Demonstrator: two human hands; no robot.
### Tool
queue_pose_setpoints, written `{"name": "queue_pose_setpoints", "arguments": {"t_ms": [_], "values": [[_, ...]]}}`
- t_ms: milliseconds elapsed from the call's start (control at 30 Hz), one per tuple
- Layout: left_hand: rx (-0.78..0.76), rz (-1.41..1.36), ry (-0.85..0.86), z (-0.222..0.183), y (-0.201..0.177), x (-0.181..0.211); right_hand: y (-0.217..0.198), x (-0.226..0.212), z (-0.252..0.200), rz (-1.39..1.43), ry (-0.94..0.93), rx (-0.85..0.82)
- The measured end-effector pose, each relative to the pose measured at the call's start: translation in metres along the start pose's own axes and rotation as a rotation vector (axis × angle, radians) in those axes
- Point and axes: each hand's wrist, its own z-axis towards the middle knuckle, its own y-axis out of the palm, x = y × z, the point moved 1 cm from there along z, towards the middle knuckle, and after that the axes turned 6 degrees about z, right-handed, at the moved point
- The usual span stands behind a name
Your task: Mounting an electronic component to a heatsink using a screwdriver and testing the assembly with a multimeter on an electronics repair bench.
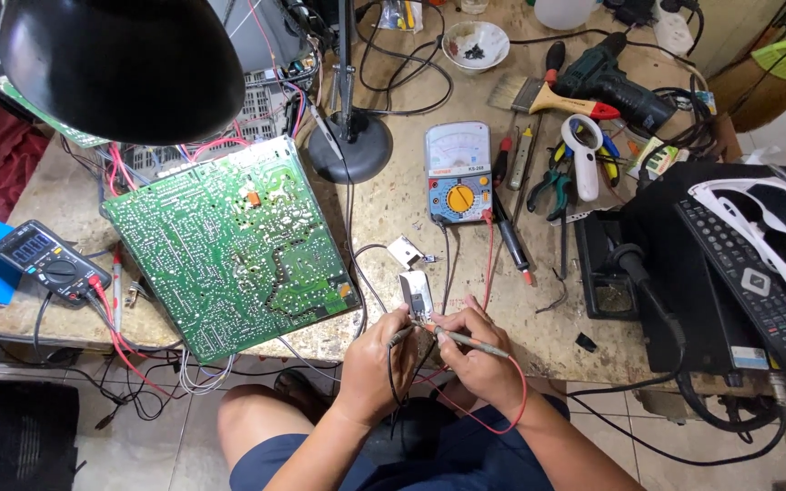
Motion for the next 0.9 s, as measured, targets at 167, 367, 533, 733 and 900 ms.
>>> {"name": "queue_pose_setpoints", "arguments": {"t_ms": [167, 367, 533, 733, 900], "values": [[-0.017, -0.028, -0.02, 0.001, -0.003, 0.002, -0.002, -0.003, 0.001, -0.004, 0.02, -0.013], [0.046, -0.01, -0.039, 0.002, 0.0, 0.002, -0.002, -0.006, 0.001, 0.001, 0.036, -0.031], [0.111, 0.043, 0.003, 0.005, -0.001, 0.006, -0.002, -0.01, 0.002, -0.002, 0.049, -0.041], [0.077, 0.04, -0.013, 0.008, -0.005, 0.01, -0.003, -0.008, 0.001, -0.016, 0.037, -0.033], [0.0, 0.074, -0.006, 0.001, 0.002, 0.001, -0.002, -0.005, 0.001, -0.016, 0.018, -0.033]]}}
